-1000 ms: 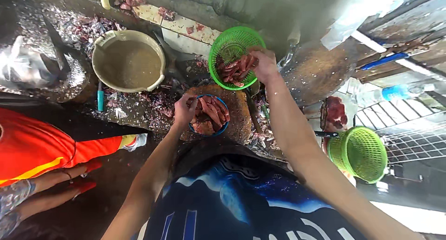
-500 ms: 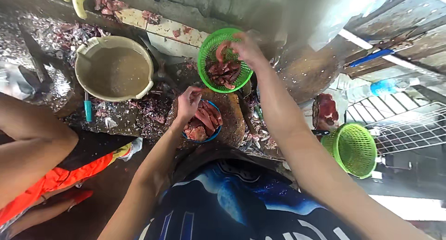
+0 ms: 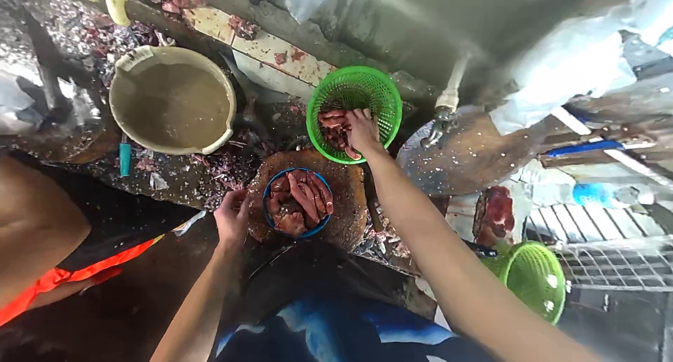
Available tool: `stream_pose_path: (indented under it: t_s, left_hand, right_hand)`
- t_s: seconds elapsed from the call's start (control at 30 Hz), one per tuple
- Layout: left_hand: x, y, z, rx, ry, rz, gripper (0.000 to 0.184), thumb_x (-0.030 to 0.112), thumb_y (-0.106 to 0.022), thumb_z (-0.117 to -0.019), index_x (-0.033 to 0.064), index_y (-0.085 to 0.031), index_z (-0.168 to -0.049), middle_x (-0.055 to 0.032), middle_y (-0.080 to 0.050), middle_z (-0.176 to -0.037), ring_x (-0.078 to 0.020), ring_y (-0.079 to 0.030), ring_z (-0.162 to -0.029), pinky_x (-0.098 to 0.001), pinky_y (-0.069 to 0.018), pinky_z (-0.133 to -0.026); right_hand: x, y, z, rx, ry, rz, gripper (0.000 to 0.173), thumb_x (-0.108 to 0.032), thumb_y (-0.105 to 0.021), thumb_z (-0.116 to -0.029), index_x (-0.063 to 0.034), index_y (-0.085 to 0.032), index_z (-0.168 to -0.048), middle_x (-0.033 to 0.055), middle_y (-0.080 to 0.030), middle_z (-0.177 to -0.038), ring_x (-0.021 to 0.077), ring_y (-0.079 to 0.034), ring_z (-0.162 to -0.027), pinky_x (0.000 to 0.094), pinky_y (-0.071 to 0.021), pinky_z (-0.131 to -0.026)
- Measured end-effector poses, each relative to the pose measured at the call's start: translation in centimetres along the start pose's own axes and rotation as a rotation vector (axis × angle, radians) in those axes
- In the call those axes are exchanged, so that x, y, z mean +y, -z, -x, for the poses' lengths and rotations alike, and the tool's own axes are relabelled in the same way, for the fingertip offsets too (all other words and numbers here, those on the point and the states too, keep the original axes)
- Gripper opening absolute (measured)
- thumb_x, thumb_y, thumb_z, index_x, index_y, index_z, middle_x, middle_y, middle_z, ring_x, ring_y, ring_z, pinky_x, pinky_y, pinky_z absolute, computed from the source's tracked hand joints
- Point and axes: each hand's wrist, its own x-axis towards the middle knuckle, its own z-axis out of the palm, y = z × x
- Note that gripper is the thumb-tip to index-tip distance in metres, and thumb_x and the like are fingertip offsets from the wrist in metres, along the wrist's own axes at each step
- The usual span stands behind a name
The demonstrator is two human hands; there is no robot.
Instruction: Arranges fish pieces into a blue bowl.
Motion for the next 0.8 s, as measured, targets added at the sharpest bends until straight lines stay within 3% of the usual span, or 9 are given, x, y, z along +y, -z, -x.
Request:
stream_pose_path:
  t_s: [0.13,0.27,0.37,0.47,0.6,0.7,0.8]
  left_hand:
    - [0.7,1.8,-0.3,0.076,0.023,-0.042,0.025,0.011,-0.063,-0.1003,0.0021,-0.065,-0.124,-0.012,-0.073,-0.113,-0.0174,-0.073,-0.098,-0.0407,-0.0614,-0.089]
    - [0.4,2.9,-0.7,0.17,-0.002,-0.065,0.025,0.015,-0.06,-0.1029,0.0037,-0.064,-0.125,-0.0125,-0.072,-0.115,-0.0171,-0.072,-0.097,-0.0387,-0.0609,-0.086]
    - [0.0,3.6,-0.4,0.19,0.011,-0.084,0.026,0.017,-0.059,-0.1035,0.0038,-0.065,-0.125,-0.0129,-0.071,-0.116,-0.0184,-0.071,-0.098,-0.0395,-0.0601,-0.085]
    - [-0.2,3.7,0.1,0.21,0.011,-0.062,0.025,0.018,-0.061,-0.1031,0.0056,-0.065,-0.125,-0.0114,-0.072,-0.114,-0.0161,-0.072,-0.097,-0.0363,-0.0607,-0.084]
    - [-0.2,2.6,-0.5,0.182,-0.018,0.007,0.027,0.016,-0.061,-0.1026,0.0027,-0.064,-0.126,-0.013,-0.071,-0.115,-0.0162,-0.071,-0.099,-0.0375,-0.0599,-0.088]
    - [0.6,1.3,-0.8,0.128,-0.05,0.033,0.026,0.018,-0.062,-0.1025,0.0028,-0.065,-0.123,-0.0131,-0.072,-0.113,-0.0176,-0.072,-0.095,-0.039,-0.0609,-0.085]
    - [1.9,0.2,-0.7,0.01,-0.062,0.038,0.028,0.018,-0.062,-0.1023,0.0036,-0.064,-0.126,-0.0149,-0.072,-0.116,-0.0221,-0.072,-0.097,-0.0449,-0.0608,-0.086]
  right_hand:
    - [-0.8,-0.8,-0.1,-0.1,0.094,0.165,0.063,-0.018,-0.074,-0.0866,-0.0048,-0.053,-0.144,0.0239,-0.061,-0.137,0.0473,-0.048,-0.136,0.0727,-0.0302,-0.112]
    - [-0.8,-1.4,0.2,-0.083,0.097,0.237,0.047,-0.01,-0.066,-0.0898,0.0048,-0.057,-0.133,0.0285,-0.062,-0.131,0.0489,-0.047,-0.135,0.0738,-0.0239,-0.115]
    - [-1.3,0.5,1.4,-0.021,0.099,0.171,0.034,-0.011,-0.057,-0.0961,0.0053,-0.06,-0.126,0.0283,-0.064,-0.124,0.05,-0.052,-0.128,0.0728,-0.0338,-0.106]
    - [-1.3,2.5,3.0,0.035,-0.006,-0.043,0.035,-0.023,-0.051,-0.1053,0.0016,-0.059,-0.128,0.0273,-0.064,-0.124,0.0487,-0.055,-0.126,0.0657,-0.0458,-0.102]
    - [-0.9,4.0,5.9,0.102,-0.143,-0.338,0.038,-0.028,-0.053,-0.106,-0.0007,-0.06,-0.131,0.0267,-0.063,-0.126,0.0452,-0.058,-0.125,0.0609,-0.0466,-0.106]
    - [0.0,4.1,6.8,-0.013,-0.25,-0.465,0.042,-0.034,-0.048,-0.1082,-0.0013,-0.059,-0.133,0.025,-0.065,-0.127,0.0403,-0.061,-0.124,0.0604,-0.0469,-0.106]
    - [1.0,3.4,6.9,-0.152,-0.335,-0.779,0.045,-0.035,-0.047,-0.1087,0.0034,-0.063,-0.124,0.024,-0.067,-0.117,0.0338,-0.066,-0.11,0.0558,-0.0528,-0.097]
